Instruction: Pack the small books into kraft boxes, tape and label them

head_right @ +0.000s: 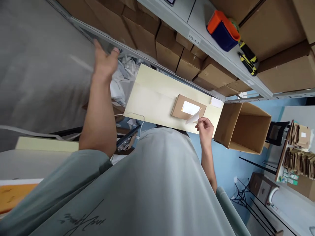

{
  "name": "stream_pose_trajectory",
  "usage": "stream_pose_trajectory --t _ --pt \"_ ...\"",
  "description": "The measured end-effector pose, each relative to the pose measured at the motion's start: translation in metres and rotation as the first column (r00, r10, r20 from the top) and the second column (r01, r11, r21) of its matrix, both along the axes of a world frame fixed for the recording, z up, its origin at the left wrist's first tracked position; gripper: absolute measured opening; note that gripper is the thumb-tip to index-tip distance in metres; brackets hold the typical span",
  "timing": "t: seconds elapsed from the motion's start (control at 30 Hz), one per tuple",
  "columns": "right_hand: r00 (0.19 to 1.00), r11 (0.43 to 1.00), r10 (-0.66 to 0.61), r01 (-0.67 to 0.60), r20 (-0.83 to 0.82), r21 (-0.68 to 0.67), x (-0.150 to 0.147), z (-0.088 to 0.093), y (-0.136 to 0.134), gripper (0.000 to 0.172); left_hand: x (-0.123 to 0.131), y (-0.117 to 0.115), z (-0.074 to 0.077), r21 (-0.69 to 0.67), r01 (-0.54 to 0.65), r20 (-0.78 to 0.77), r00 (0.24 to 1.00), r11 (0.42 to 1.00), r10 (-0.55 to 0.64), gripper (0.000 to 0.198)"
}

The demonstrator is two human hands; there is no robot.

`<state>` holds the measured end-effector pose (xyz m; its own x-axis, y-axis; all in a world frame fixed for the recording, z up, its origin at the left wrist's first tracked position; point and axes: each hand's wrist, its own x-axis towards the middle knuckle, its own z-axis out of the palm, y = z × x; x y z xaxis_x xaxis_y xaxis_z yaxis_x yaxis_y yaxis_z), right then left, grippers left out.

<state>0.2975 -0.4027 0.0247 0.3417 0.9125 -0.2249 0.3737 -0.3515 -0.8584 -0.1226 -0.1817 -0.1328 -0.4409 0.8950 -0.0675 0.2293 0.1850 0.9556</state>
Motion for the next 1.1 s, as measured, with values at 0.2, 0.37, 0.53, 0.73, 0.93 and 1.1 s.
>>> stream_pose_trajectory --t 0.2,0.37,0.53,0.73,0.93,1.1 --pt "0.945 0.986 0.031 -0.083 0.326 0.146 -0.011 -0.006 -0.006 0.014 0.157 -0.104 0.054 -0.029 0.488 0.415 0.8 0.872 -0.433 0.045" --pt "0.759 0.918 0.241 -0.381 0.604 0.112 -0.016 -0.016 -0.017 0.015 0.234 -0.176 0.083 0.0 0.599 0.752 0.528 0.801 -0.395 0.064" --pt "0.628 0.868 0.361 -0.496 0.69 -0.003 -0.011 -0.032 -0.026 0.019 0.25 -0.183 0.08 -0.104 0.522 0.783 0.568 0.847 -0.254 0.069" --pt "0.58 0.83 0.442 -0.555 0.685 -0.066 -0.009 -0.044 -0.031 0.026 0.257 -0.185 0.074 -0.185 0.482 0.741 0.641 0.857 -0.2 0.059" --pt "0.6 0.722 0.683 -0.641 0.416 -0.262 0.005 -0.05 -0.028 0.016 0.264 -0.192 0.055 -0.29 0.413 0.659 0.741 0.863 -0.133 0.049" --pt "0.852 0.873 0.482 -0.447 0.204 -0.196 0.041 -0.067 -0.008 0.021 0.259 -0.201 0.041 -0.313 0.415 0.617 0.773 0.854 -0.149 0.05"
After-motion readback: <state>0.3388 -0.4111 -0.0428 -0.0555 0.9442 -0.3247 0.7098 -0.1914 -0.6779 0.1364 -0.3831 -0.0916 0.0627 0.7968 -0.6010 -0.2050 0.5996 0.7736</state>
